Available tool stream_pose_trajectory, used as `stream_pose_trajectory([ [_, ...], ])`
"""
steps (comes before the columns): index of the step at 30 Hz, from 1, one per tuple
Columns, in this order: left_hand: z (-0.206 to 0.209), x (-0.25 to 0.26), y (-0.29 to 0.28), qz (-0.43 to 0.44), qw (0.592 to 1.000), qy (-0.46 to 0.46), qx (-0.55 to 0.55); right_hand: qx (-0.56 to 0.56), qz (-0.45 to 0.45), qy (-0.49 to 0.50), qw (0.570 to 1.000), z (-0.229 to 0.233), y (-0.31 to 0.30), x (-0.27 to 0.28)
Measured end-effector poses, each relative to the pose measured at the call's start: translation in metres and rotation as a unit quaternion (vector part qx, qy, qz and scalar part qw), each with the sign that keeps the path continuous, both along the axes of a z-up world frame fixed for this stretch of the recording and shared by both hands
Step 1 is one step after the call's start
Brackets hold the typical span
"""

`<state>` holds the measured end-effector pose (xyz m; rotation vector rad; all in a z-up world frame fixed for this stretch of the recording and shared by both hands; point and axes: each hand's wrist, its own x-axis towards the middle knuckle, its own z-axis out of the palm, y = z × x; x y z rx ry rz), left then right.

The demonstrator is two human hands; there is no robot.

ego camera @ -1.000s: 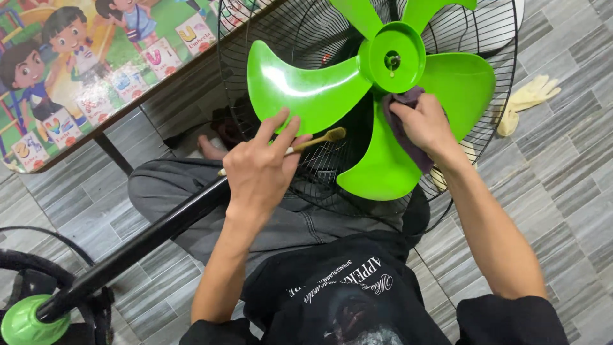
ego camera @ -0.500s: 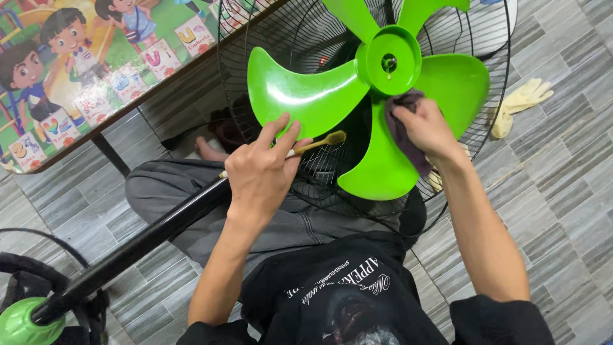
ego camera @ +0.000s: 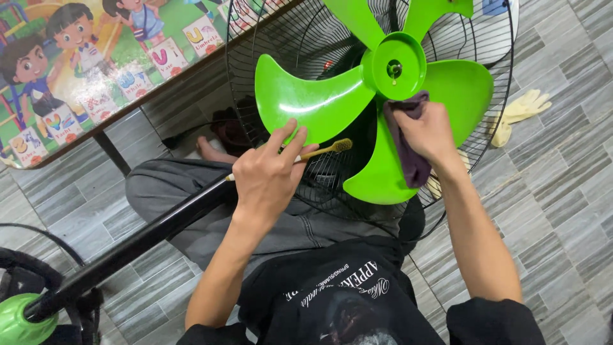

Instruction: Cleaning the blades and center of an electric fan using a cloth and a small brush

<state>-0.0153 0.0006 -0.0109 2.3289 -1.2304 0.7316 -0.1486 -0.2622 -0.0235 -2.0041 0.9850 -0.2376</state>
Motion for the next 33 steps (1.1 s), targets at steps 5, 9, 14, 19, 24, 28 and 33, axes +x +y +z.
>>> stream_pose_trajectory([
  [5,0.001,-0.002,0.001,0.009,1.0,0.003,0.009,0.039,0.075,-0.058,0.995,-0.048,-0.026,-0.042],
  [9,0.002,-0.003,0.001,0.002,1.0,0.009,0.015,0.07,0.049,-0.065,0.994,-0.009,0.011,-0.056],
  [14,0.005,-0.003,-0.001,0.003,1.0,-0.005,0.013,-0.018,0.091,0.046,0.995,0.018,0.005,-0.027],
  [19,0.006,-0.005,0.0,-0.003,1.0,0.007,0.011,-0.03,0.076,-0.013,0.997,0.008,-0.008,-0.002],
  [24,0.007,-0.001,-0.001,-0.01,1.0,0.012,0.013,0.06,-0.028,-0.073,0.995,-0.006,-0.009,-0.009],
  [28,0.017,-0.006,0.001,-0.038,0.996,0.081,0.016,0.135,-0.117,-0.042,0.983,-0.027,-0.028,-0.012],
  [33,0.021,-0.009,0.002,-0.048,0.989,0.137,0.02,0.347,-0.219,-0.189,0.892,-0.03,-0.029,-0.003],
])
